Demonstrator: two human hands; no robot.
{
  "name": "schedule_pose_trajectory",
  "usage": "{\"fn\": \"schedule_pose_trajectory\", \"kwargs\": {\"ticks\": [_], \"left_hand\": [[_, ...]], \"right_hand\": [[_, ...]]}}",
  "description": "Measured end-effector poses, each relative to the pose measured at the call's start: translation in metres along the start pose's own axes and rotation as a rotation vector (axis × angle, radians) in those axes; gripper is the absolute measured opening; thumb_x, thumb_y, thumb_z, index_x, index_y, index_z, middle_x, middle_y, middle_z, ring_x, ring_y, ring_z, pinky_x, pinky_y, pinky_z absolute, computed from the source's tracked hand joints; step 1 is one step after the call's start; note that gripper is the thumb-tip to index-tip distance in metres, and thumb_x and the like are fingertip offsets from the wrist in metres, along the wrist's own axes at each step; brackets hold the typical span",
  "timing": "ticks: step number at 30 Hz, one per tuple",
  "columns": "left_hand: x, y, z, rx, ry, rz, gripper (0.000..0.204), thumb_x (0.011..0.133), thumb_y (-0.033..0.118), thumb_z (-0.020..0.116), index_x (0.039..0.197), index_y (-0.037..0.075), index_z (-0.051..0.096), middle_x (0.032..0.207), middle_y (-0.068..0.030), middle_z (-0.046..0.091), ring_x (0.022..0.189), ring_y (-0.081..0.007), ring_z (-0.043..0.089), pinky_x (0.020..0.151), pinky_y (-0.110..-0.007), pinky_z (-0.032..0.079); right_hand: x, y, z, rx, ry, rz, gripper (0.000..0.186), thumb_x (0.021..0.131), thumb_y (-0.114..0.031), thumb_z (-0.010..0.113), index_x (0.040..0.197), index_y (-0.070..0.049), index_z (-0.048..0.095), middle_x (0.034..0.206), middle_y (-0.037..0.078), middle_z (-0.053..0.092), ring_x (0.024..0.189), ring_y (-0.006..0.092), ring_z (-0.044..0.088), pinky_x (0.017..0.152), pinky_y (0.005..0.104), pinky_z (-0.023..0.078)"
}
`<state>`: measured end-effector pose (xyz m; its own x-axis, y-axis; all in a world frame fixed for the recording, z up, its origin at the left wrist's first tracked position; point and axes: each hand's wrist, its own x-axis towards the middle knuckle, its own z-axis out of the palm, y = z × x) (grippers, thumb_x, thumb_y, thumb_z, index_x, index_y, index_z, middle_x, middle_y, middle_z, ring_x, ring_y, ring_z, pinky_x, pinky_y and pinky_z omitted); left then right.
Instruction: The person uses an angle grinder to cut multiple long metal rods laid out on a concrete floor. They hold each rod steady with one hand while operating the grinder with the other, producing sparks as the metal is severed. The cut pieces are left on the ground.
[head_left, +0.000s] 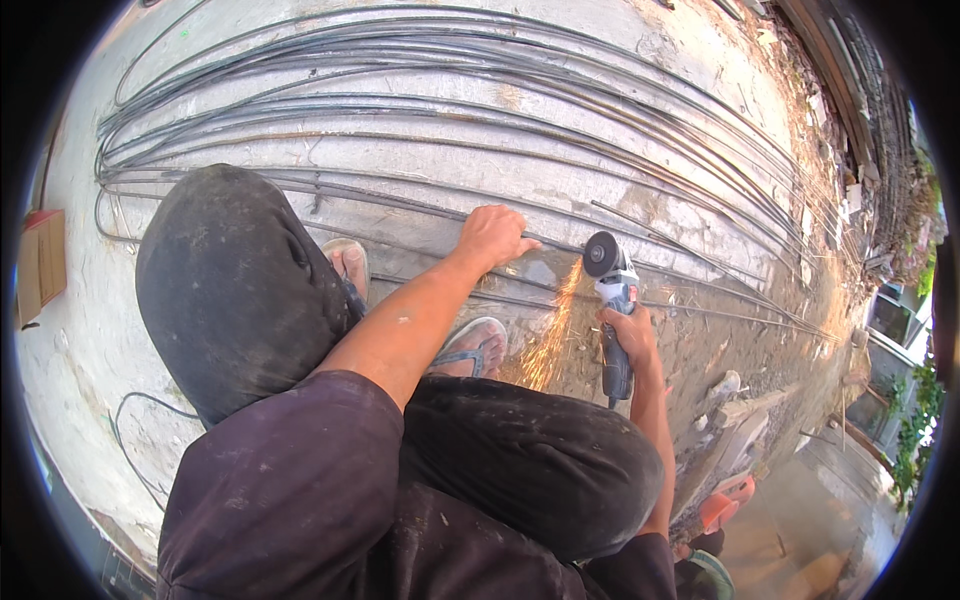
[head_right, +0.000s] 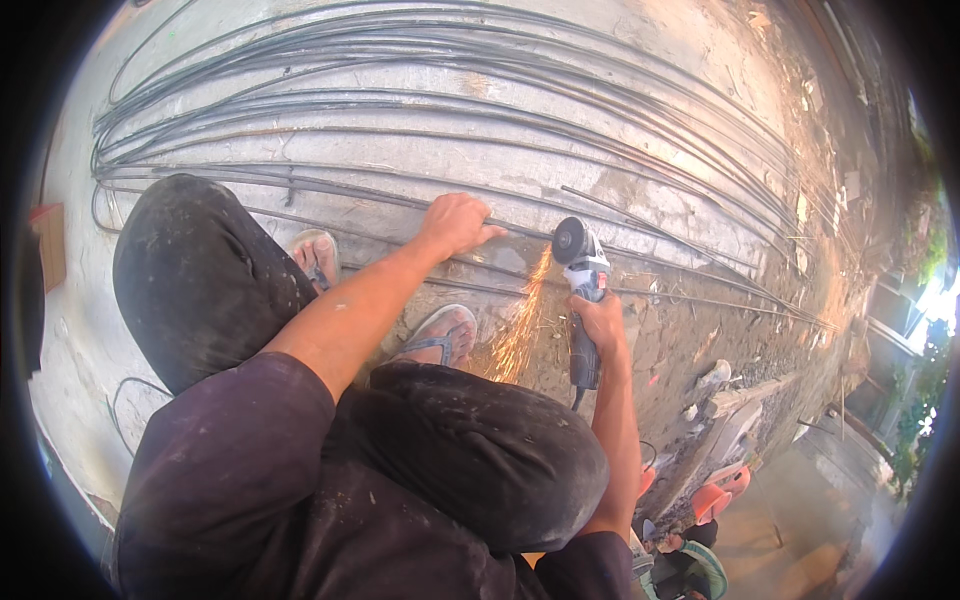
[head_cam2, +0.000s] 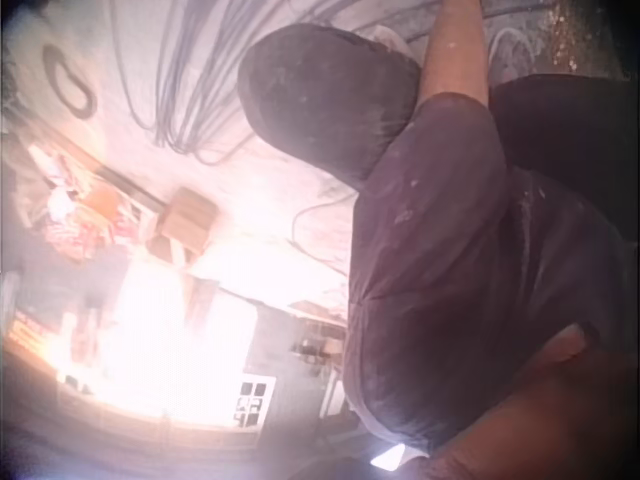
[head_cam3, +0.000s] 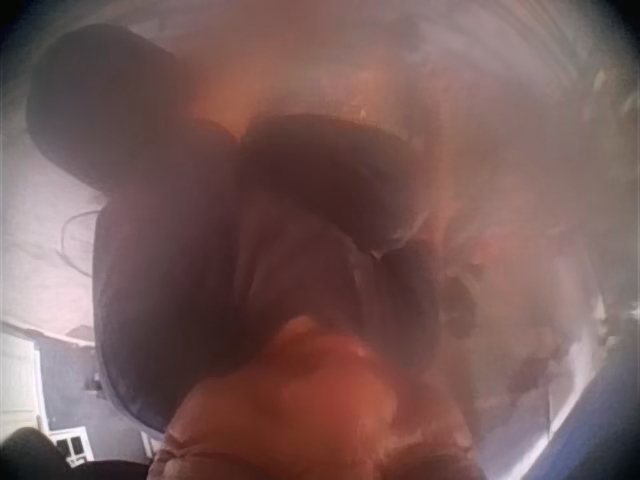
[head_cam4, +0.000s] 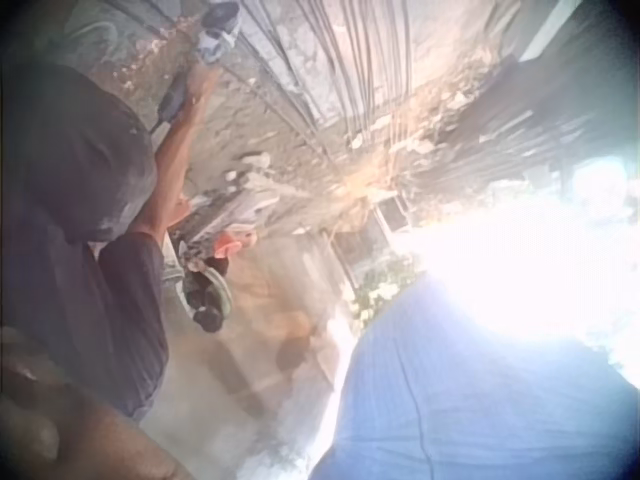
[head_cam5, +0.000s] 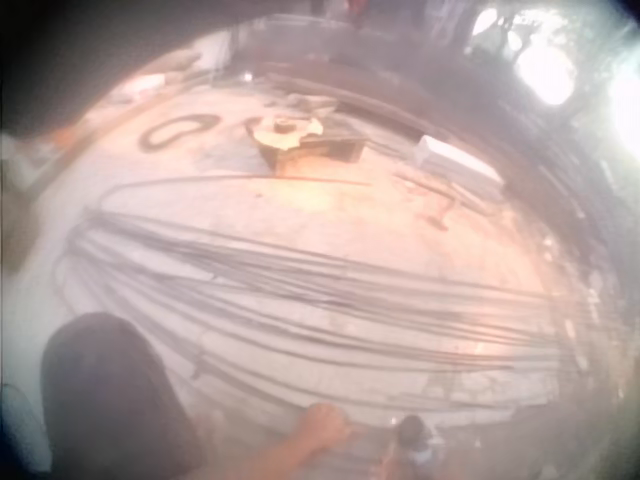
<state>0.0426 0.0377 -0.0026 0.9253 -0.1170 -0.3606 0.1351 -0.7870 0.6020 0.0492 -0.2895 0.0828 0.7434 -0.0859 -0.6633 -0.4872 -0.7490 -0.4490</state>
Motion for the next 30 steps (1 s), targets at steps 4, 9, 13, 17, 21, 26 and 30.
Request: {"fn": "schedule_pose_trajectory", "kwargs": {"ticks": [4,9,13,17,21,26,30], "left_hand": [[0.002,-0.005,0.004,0.006,-0.042,-0.046,0.061,0.095,0.067,0.069,0.097,0.007,0.082,0.095,-0.0162,0.079,0.099,-0.0334,0.075,0.09,-0.047,0.059],[0.003,-0.001,0.003,0.001,-0.005,-0.023,0.059,0.095,0.066,0.07,0.095,0.007,0.082,0.095,-0.016,0.079,0.097,-0.0338,0.075,0.088,-0.047,0.059],[0.004,-0.001,0.0,0.009,-0.069,-0.064,0.06,0.092,0.067,0.073,0.095,0.008,0.084,0.097,-0.0159,0.08,0.1,-0.0336,0.076,0.09,-0.045,0.061],[0.01,0.002,-0.022,0.029,-0.231,-0.071,0.061,0.092,0.067,0.074,0.096,0.007,0.085,0.101,-0.0169,0.081,0.099,-0.0336,0.076,0.089,-0.045,0.06],[0.048,0.009,-0.079,0.147,-0.561,-0.058,0.052,0.094,0.058,0.076,0.099,0.007,0.085,0.104,-0.0189,0.081,0.099,-0.0334,0.076,0.087,-0.047,0.059],[0.059,0.012,-0.101,0.126,-0.114,-0.082,0.038,0.096,0.043,0.078,0.099,0.007,0.085,0.098,-0.0209,0.08,0.095,-0.0349,0.077,0.085,-0.047,0.059],[0.024,-0.018,-0.028,0.247,0.264,0.036,0.032,0.09,0.032,0.085,0.107,0.008,0.073,0.115,-0.0128,0.071,0.116,-0.0337,0.065,0.094,-0.049,0.054]], "right_hand": [[-0.012,-0.017,0.005,0.056,-0.01,0.019,0.031,0.078,-0.017,0.082,0.1,0.002,0.07,0.08,0.008,0.068,0.062,0.0172,0.062,0.056,0.0371,0.051],[-0.008,-0.004,-0.001,-0.141,-0.043,-0.005,0.036,0.079,-0.018,0.083,0.106,0.001,0.069,0.078,0.006,0.065,0.063,0.0165,0.062,0.06,0.0359,0.051],[-0.031,0.017,0.012,0.226,-0.031,0.145,0.029,0.081,-0.015,0.08,0.105,0.001,0.073,0.086,0.007,0.072,0.069,0.0186,0.066,0.063,0.0367,0.052],[-0.069,0.031,0.004,0.543,0.046,0.222,0.023,0.086,-0.013,0.079,0.105,-0.003,0.07,0.08,0.004,0.068,0.064,0.0159,0.065,0.057,0.0338,0.05],[-0.095,0.046,-0.007,0.717,0.133,0.242,0.027,0.085,-0.017,0.08,0.105,-0.002,0.069,0.078,0.005,0.067,0.061,0.0186,0.066,0.055,0.0355,0.053],[-0.121,0.074,-0.009,0.887,0.238,0.275,0.03,0.085,-0.021,0.081,0.104,-0.002,0.068,0.078,0.006,0.066,0.061,0.0199,0.067,0.056,0.036,0.056],[-0.122,0.087,0.012,0.951,0.207,0.237,0.035,0.084,-0.022,0.082,0.108,-0.002,0.065,0.082,0.007,0.067,0.061,0.0211,0.067,0.056,0.0377,0.057]]}}
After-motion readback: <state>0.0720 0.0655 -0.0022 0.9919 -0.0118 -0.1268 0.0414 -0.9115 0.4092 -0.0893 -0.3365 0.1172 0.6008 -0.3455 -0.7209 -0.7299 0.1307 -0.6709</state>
